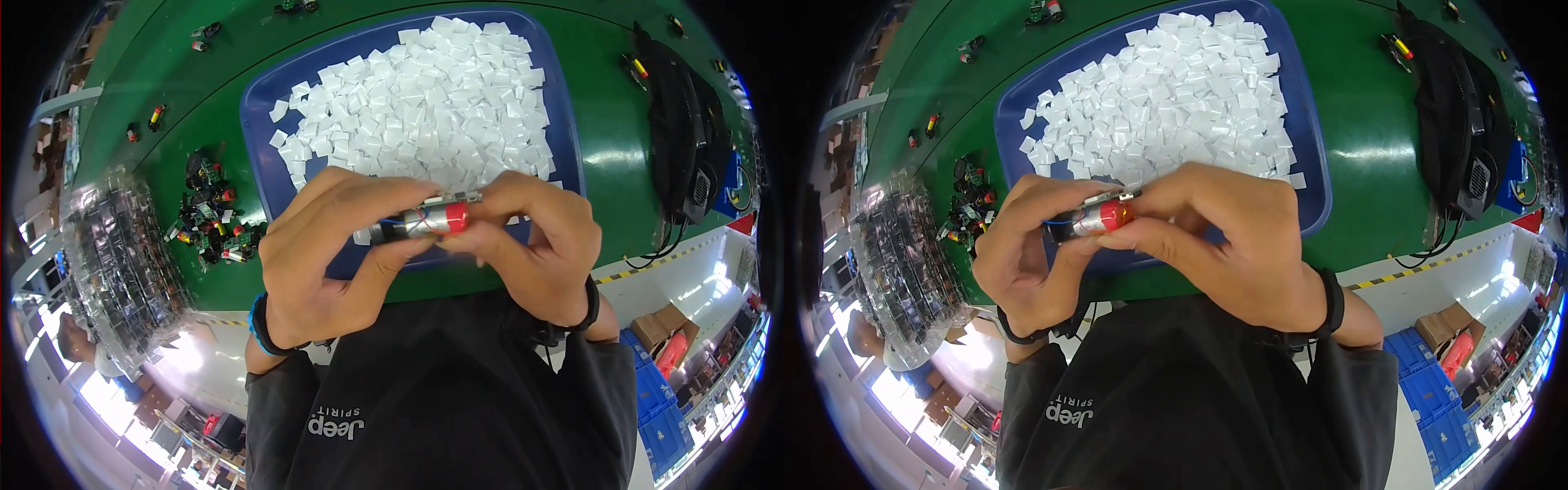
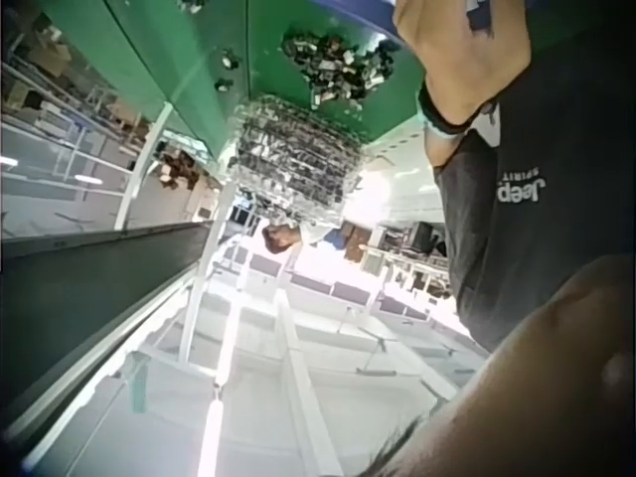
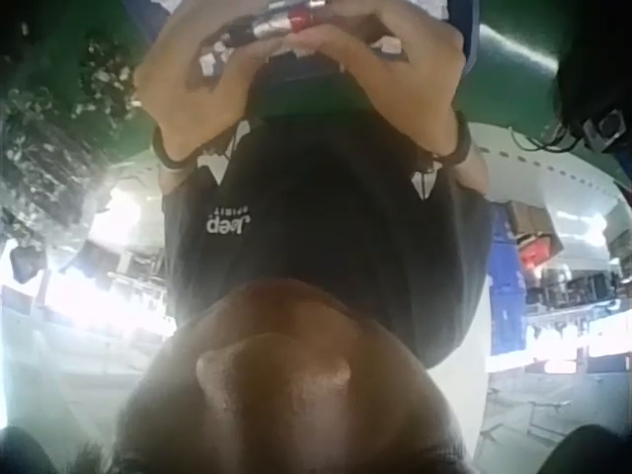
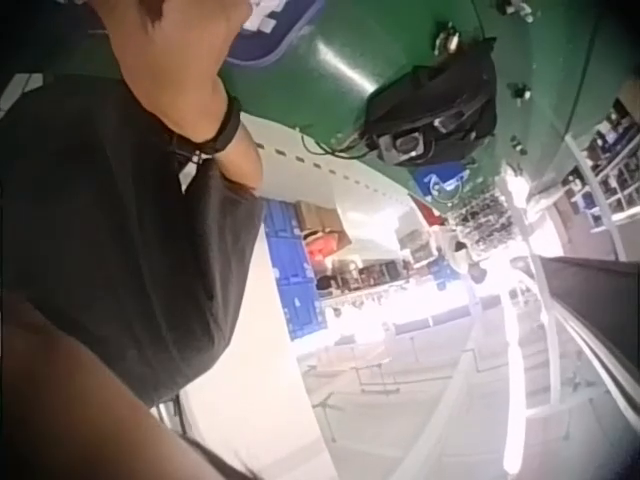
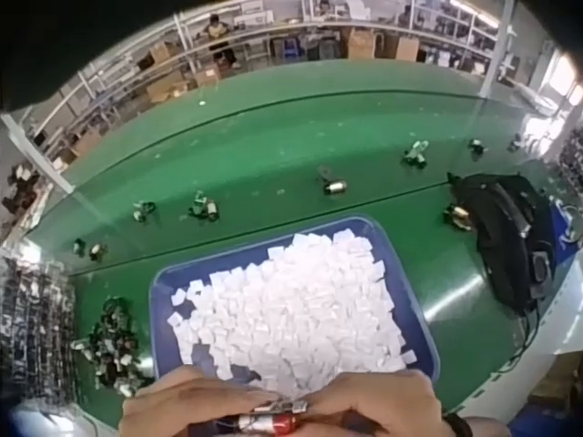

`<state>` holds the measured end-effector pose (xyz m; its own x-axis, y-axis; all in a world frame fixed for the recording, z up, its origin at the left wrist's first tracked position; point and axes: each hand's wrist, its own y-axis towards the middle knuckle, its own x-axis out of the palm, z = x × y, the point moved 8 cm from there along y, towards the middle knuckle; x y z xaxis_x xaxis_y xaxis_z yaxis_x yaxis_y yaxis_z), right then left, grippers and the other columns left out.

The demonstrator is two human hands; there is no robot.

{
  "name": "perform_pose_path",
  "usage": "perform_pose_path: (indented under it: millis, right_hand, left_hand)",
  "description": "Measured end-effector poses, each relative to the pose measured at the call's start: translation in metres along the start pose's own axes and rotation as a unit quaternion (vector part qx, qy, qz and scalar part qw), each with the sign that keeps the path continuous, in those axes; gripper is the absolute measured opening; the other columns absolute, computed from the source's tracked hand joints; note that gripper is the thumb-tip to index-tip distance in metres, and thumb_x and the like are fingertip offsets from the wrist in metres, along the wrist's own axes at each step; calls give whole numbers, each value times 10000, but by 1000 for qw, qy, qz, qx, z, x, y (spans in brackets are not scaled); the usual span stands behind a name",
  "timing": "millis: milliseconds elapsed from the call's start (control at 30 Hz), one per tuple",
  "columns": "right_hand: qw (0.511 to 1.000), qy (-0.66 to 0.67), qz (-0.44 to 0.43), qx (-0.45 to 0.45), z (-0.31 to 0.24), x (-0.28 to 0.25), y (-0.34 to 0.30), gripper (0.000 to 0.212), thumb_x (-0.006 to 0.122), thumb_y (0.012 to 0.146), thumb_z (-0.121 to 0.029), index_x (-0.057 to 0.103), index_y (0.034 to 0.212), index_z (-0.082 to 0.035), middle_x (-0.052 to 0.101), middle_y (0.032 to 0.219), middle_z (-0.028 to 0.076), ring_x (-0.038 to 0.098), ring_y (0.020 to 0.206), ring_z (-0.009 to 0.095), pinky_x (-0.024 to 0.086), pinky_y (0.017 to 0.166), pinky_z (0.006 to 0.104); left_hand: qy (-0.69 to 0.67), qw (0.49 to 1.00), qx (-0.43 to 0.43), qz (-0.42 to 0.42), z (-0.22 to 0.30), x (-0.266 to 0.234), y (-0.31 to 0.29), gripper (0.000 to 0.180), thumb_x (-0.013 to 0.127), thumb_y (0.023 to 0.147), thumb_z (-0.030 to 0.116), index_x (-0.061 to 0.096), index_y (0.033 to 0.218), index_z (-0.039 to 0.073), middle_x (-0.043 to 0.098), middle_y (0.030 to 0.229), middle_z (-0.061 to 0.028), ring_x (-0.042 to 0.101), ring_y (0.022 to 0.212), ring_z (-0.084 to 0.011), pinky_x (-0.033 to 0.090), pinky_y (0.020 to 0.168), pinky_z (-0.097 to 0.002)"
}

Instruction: The person picks up a circuit board and a battery, wraps a white adhesive strip around them by hand, and places the assembly onto the table. This process is repeated for several more units.

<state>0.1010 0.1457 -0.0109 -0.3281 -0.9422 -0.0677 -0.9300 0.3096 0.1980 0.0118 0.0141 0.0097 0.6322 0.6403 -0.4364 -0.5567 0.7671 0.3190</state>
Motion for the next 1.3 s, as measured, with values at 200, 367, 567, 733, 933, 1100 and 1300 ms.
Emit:
perform_pose_path:
  millis: [200,367,567,733,933,1100,1300]
  right_hand:
    - [991,-110,-32,-69,-10,3,5,279,754,842,36,591,1068,22,668,889,110,638,654,105,466,551,196]
    - [991,71,-54,102,21,7,2,205,709,882,37,586,1043,5,657,867,77,626,659,92,474,566,204]
    - [988,53,50,139,36,-20,-2,118,685,933,-53,602,1010,-19,679,813,51,606,625,53,462,565,198]
    - [993,-73,5,87,11,-13,1,123,698,919,-46,635,1023,-22,689,789,55,633,644,73,488,584,214]
    - [993,-97,-19,58,3,-12,-3,125,713,900,-39,661,1013,-23,702,794,69,658,655,104,497,588,220]
    - [992,-99,-52,57,2,-7,-1,116,720,891,-37,669,993,-19,708,806,72,665,672,125,498,582,232]
    - [994,-79,-62,31,7,1,3,231,770,845,-59,665,1048,-31,714,861,70,667,697,137,507,587,240]
  left_hand:
    - [39,998,-35,-42,6,0,7,309,779,744,-33,695,1040,-1,716,912,-102,647,744,-236,527,664,-304]
    - [32,991,-33,-127,3,-2,13,286,748,774,-34,685,1050,11,689,856,-94,641,735,-220,526,649,-314]
    - [120,955,-211,-169,-69,-58,63,214,692,905,138,688,1099,47,681,1011,-91,618,854,-203,502,734,-301]
    - [523,835,-58,-162,-217,-181,113,292,649,946,244,662,1194,90,644,1161,-73,557,1040,-251,444,906,-351]
    - [652,747,50,-117,-246,-223,135,221,624,952,235,705,1134,140,660,1189,-107,592,1082,-332,497,887,-407]
    - [675,697,-203,-131,-251,-245,132,279,625,945,200,655,1213,129,712,1063,-94,659,972,-289,540,819,-385]
    - [26,969,-247,13,-104,-154,90,283,571,978,134,634,1198,-32,710,961,-87,635,764,-119,570,663,-261]
